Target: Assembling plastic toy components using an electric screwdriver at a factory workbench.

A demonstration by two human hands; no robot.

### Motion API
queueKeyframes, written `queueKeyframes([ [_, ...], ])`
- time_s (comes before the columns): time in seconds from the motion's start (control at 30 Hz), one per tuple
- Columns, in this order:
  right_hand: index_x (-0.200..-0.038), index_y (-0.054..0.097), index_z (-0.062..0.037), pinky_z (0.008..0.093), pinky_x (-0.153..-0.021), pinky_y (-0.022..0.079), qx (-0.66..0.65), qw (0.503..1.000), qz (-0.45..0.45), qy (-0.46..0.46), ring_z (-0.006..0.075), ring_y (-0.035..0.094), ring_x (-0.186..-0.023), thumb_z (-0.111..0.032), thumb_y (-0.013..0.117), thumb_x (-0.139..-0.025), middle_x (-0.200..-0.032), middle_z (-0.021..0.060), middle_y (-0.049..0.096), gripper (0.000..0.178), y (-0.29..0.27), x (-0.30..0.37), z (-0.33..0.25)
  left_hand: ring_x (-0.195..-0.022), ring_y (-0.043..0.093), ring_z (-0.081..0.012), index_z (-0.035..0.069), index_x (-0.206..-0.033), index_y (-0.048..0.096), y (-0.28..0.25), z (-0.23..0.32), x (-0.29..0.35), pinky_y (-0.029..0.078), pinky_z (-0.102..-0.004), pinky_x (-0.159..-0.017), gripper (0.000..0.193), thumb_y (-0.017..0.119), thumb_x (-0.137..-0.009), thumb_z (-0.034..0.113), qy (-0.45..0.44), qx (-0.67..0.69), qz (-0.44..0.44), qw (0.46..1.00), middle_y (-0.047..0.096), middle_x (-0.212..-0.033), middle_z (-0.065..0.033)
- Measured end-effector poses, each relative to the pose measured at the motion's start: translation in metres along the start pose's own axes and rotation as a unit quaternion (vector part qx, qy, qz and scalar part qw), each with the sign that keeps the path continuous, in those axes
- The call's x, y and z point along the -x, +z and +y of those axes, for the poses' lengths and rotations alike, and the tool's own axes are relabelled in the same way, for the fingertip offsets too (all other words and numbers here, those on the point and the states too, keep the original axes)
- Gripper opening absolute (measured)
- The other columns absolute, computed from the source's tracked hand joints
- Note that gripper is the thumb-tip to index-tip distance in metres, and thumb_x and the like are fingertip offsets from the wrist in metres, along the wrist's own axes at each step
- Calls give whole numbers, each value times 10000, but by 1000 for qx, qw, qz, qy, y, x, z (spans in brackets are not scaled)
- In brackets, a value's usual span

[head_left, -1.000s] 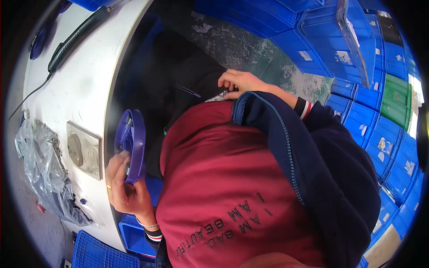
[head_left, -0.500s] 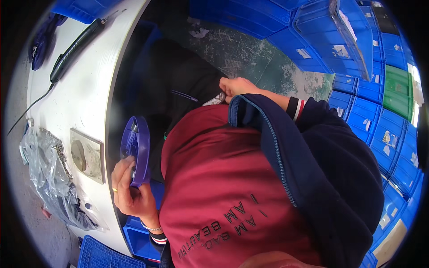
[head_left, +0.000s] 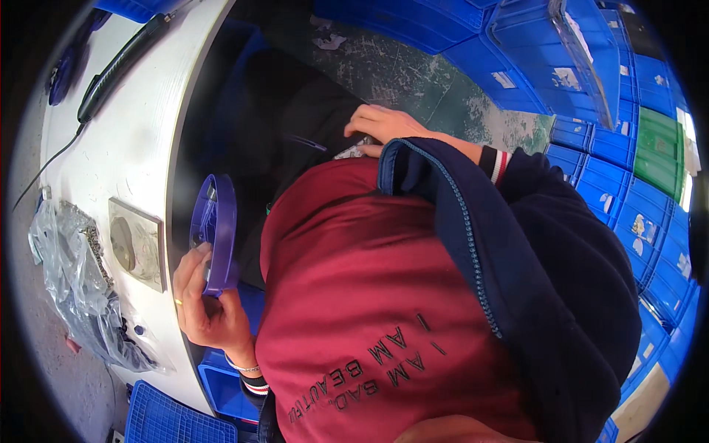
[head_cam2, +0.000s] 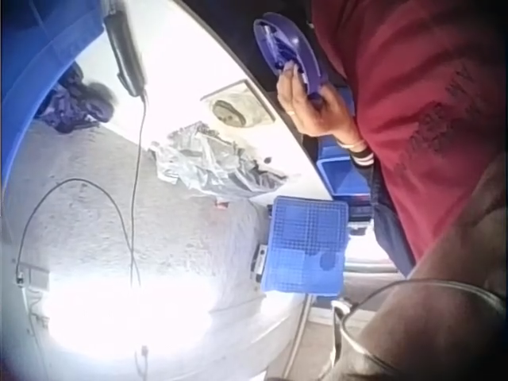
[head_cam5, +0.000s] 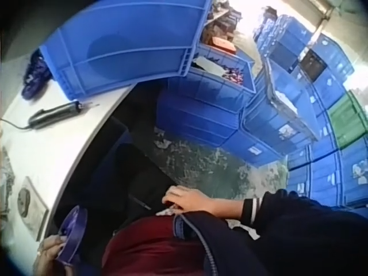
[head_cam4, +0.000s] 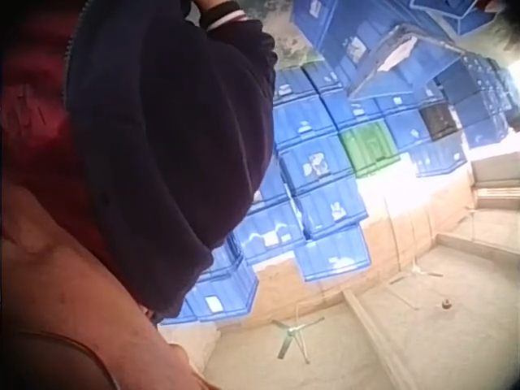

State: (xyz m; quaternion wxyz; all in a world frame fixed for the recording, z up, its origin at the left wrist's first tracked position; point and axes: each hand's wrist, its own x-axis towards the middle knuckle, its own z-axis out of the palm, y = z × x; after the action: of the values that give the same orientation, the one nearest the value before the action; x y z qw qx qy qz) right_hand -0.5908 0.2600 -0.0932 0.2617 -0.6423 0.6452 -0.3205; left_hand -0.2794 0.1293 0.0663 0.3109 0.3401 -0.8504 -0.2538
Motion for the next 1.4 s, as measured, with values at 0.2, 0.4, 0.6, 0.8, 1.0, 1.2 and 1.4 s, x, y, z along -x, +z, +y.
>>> queueKeyframes([
  [0.2, -941, 606, -111, 379, -786, 503, 123, 990, -42, -47, 263, 567, -963, -123, 662, -792, -957, 48, 555, 160, 11, -29, -2, -909, 644, -308, -66, -973, 653, -2, 1, 4, 499, -377, -837, 285, 578, -702, -110, -2, 3, 13, 1000, 670, -977, -175],
  [0.4, -944, 609, -111, 388, -789, 496, 80, 996, -15, -45, 280, 575, -936, -141, 660, -801, -953, 54, 565, 155, -3, -12, -13, -912, 641, -306, -56, -960, 652, -8, 1, 2, 498, -385, -841, 278, 588, -695, -107, 9, -7, 35, 999, 672, -970, -165],
  [0.6, -949, 611, -86, 355, -761, 491, 10, 1000, -23, 17, 267, 596, -869, -90, 668, -800, -947, 81, 572, 159, -21, -19, -29, -907, 641, -316, -39, -954, 658, -9, -1, -2, 500, -403, -842, 276, 602, -689, -91, 25, 21, 23, 999, 671, -960, -157],
  [0.8, -965, 635, -49, 329, -790, 491, -110, 977, 31, -179, 248, 593, -905, -38, 722, -747, -1000, 95, 604, 234, -63, -103, -135, -890, 646, -327, -22, -943, 663, -18, -1, -22, 506, -419, -834, 317, 617, -630, -54, 126, -1, 22, 992, 664, -955, -154],
  [1.0, -905, 650, -53, 343, -783, 512, -36, 902, 30, -430, 278, 615, -911, -23, 749, -675, -937, 100, 622, 252, -43, -148, -198, -892, 656, -274, 17, -940, 678, -36, -7, -18, 512, -406, -822, 319, 697, -623, 39, 194, -45, 89, 976, 672, -957, -100],
  [1.2, -878, 652, -54, 335, -726, 529, -53, 859, -16, -509, 273, 631, -895, -32, 728, -688, -936, 102, 625, 206, -28, -165, -209, -882, 658, -259, 25, -937, 683, -52, -16, -8, 516, -397, -810, 306, 705, -634, 66, 197, -75, 111, 971, 680, -962, -84],
  [1.4, -873, 649, -45, 339, -713, 533, -60, 842, -23, -536, 274, 635, -897, -43, 709, -721, -938, 101, 630, 164, -18, -177, -220, -875, 658, -259, 20, -927, 687, -66, -24, -7, 526, -386, -768, 296, 695, -633, 46, 206, -85, 116, 968, 684, -969, -94],
])
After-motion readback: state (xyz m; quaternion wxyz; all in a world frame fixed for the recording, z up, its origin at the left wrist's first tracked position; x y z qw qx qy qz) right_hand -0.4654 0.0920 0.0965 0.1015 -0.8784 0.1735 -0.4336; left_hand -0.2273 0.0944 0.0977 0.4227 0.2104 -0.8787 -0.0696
